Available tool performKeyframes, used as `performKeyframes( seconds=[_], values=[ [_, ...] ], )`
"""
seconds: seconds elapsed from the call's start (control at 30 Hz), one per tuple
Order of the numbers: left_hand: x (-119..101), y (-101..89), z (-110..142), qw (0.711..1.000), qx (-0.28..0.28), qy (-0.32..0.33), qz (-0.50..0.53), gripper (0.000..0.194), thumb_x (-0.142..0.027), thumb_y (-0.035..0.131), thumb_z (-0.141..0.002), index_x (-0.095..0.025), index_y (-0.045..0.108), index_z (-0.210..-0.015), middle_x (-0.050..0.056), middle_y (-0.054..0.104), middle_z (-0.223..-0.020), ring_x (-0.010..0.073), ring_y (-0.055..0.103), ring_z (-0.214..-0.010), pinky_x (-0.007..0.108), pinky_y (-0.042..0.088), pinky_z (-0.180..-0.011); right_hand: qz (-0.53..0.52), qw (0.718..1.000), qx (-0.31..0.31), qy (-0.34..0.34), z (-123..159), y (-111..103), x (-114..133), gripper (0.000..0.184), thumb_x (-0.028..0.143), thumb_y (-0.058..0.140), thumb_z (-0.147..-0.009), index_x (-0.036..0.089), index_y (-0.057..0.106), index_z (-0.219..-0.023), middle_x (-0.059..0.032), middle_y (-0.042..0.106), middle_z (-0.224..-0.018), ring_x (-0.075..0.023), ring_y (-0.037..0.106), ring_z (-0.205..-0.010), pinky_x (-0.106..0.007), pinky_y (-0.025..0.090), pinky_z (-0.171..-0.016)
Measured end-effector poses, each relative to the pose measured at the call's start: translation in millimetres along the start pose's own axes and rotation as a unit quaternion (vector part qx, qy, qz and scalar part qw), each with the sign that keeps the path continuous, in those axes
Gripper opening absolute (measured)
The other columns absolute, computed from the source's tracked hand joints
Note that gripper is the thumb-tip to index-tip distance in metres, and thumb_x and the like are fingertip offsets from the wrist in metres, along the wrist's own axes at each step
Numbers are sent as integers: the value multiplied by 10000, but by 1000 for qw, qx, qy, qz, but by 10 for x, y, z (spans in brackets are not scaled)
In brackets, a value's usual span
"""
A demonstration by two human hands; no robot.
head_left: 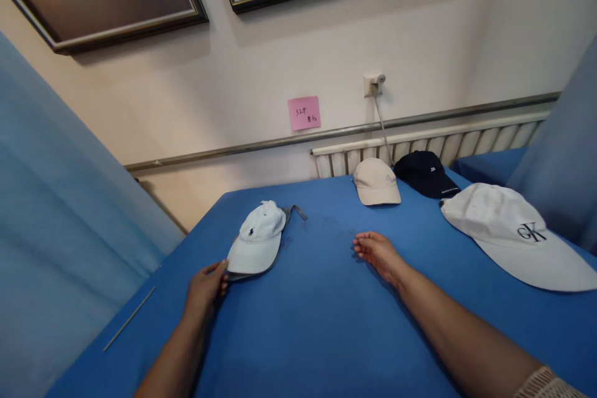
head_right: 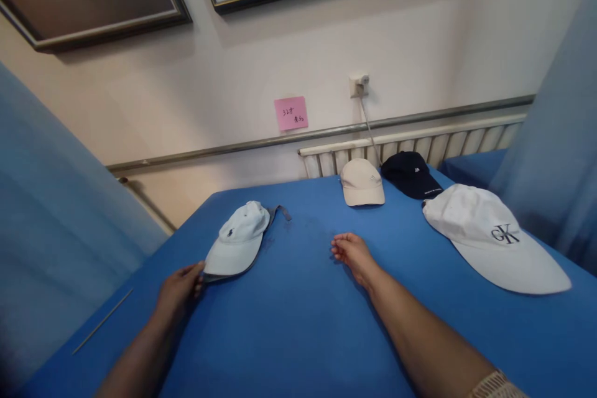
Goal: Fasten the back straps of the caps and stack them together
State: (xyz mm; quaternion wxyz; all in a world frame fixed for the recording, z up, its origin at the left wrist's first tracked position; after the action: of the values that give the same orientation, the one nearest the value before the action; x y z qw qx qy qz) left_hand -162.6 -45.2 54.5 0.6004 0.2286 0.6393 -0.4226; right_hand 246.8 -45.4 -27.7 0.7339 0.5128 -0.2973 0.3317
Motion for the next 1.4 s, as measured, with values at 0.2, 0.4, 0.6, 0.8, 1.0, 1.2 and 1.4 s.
performKeyframes(
  seconds=[0.2,0.4,0.6,0.8,1.0,1.2,1.4],
  values=[
    [-247,569,484,983,-7,172,-69,333,-327,618,-738,-161,625,-1026,-44,551,-534,123,481,-462,197,338,-433,-50,996,-58,-39,-112,-39,-36,171,111,703,-637,170,625,-778,-45,690,-779,-149,672,-672,-226,532,-559],
    [-98,1978,1224,921,308,220,-93,224,-313,536,-792,-157,646,-908,-61,437,-494,102,388,-438,215,289,-456,-69,988,-106,-93,-330,-183,35,351,129,727,-596,194,633,-927,-20,685,-845,-153,667,-794,-238,550,-681],
    [123,2437,1371,818,434,332,-179,209,-273,500,-830,-167,658,-917,-9,596,-657,130,518,-599,246,382,-604,-78,980,-139,-122,-830,-379,311,485,170,697,-614,238,596,-1083,15,672,-812,-147,661,-864,-259,528,-780],
    [229,2423,1192,858,455,224,-85,216,-310,515,-837,-152,624,-935,-21,585,-638,117,525,-568,237,411,-580,-102,972,-156,-146,-1263,-394,458,369,190,736,-612,243,607,-953,5,679,-953,-134,643,-949,-283,516,-858],
    [275,2480,994,909,399,105,64,242,-296,655,-771,-145,601,-952,42,661,-817,135,616,-680,249,479,-625,-111,959,-193,-173,-1258,-488,424,225,124,643,-639,210,557,-828,31,661,-760,-120,655,-741,-284,551,-768],
    [188,2389,754,879,365,-94,291,336,-400,670,-814,-155,573,-1023,142,654,-1119,188,671,-900,303,529,-790,-40,969,-171,-174,-839,-680,390,141,114,573,-602,187,550,-721,10,637,-646,-152,632,-604,-281,549,-571],
    [121,2280,660,808,410,-197,373,305,-364,476,-942,-145,612,-1106,101,707,-1008,193,681,-884,326,552,-798,84,964,-170,-186,-534,-742,461,184,211,616,-589,151,618,-763,-24,629,-641,-167,583,-548,-268,479,-477]
  ],
)
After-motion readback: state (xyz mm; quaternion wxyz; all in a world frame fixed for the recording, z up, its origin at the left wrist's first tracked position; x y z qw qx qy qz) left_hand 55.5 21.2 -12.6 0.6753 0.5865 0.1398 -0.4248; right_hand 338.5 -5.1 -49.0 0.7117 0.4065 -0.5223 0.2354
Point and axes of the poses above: each hand's wrist, its own z-axis away from the middle knuckle, its own y-axis out of the palm, x = y × z, the point moved 2 cm from there along -z, towards the middle knuckle
